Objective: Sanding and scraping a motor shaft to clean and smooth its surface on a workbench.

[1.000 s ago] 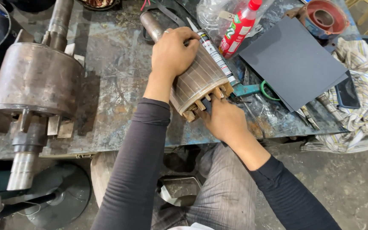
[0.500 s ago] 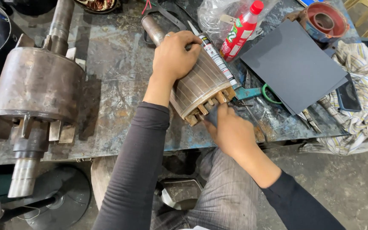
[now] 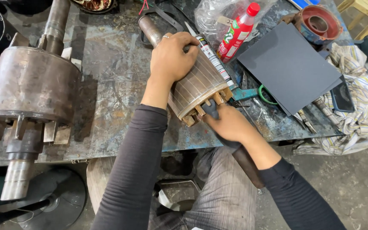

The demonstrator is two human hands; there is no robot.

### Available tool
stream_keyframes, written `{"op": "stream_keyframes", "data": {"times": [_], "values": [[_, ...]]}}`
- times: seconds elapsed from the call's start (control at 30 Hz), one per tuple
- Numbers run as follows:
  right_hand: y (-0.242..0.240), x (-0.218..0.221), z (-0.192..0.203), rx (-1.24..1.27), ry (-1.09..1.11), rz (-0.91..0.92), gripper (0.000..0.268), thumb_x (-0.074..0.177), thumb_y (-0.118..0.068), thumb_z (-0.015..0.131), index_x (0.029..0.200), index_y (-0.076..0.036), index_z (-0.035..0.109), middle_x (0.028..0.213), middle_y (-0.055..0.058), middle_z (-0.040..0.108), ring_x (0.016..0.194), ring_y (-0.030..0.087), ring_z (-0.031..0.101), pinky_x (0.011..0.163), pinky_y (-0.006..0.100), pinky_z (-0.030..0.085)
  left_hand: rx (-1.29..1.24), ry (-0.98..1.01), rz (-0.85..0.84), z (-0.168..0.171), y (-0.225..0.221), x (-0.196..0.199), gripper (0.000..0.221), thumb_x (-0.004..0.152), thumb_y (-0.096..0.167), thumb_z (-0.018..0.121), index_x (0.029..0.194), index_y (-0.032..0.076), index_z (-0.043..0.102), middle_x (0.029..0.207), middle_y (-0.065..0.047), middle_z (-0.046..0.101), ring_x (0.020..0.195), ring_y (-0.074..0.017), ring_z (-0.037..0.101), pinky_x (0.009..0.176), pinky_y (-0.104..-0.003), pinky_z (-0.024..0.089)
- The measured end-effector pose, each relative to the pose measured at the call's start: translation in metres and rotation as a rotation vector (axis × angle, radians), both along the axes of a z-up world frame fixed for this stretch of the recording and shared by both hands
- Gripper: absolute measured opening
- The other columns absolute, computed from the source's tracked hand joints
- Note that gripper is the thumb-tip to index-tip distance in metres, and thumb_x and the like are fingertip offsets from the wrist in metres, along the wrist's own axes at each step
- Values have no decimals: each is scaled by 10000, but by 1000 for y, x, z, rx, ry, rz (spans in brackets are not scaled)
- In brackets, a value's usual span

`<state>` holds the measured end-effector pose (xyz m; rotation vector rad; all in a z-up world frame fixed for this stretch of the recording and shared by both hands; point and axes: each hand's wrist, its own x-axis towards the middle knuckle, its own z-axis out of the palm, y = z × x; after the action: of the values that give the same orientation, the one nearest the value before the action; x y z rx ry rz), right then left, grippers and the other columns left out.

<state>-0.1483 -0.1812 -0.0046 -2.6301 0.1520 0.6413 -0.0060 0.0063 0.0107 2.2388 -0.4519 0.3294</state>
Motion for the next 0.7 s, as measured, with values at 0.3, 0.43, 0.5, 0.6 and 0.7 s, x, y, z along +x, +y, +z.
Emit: {"op": "stream_keyframes", "data": {"times": [0.3, 0.43, 0.5, 0.6, 0.7], "values": [[33, -5, 16, -252, -32, 75, 418, 1031, -420, 691, 981, -5, 672, 926, 171, 695, 803, 360, 722, 726, 505, 633, 3, 22, 47, 3, -5, -3, 272, 888, 275, 522, 982, 249, 775, 1157, 104, 761, 1094, -298, 584, 720, -550, 542], [19, -8, -54, -496, -460, 239, 616, 1057, -590, 647, 803, -43, 776, 833, 117, 759, 667, 385, 756, 429, 484, 574, 0, -12, 24, 0, 1, -1, 253, 900, 263, 537, 974, 255, 778, 1142, 92, 763, 1074, -293, 594, 673, -525, 542], [16, -8, -55, -503, -449, 311, 186, 891, 37, 652, 1014, 24, 792, 727, 199, 732, 504, 335, 732, 370, 420, 586, 2, 4, 35, 2, 2, -5, 239, 922, 291, 545, 988, 269, 774, 1172, 127, 761, 1069, -279, 599, 709, -526, 536], [4, 5, -8, -92, -71, 114, 568, 1058, -372, 565, 584, -59, 545, 546, 73, 535, 476, 229, 546, 512, 385, 456, 38, -4, 10, 1, 3, -6, 266, 942, 292, 496, 1059, 263, 733, 1223, 121, 733, 1088, -277, 577, 763, -547, 518], [-9, 7, -5, 357, 46, -74, 593, 1075, -482, 637, 634, -185, 372, 506, -14, 306, 423, 142, 289, 515, 380, 198, 22, -69, -22, -3, 8, -6, 271, 960, 288, 502, 1069, 236, 744, 1214, 85, 736, 1057, -291, 587, 719, -554, 514]]}}
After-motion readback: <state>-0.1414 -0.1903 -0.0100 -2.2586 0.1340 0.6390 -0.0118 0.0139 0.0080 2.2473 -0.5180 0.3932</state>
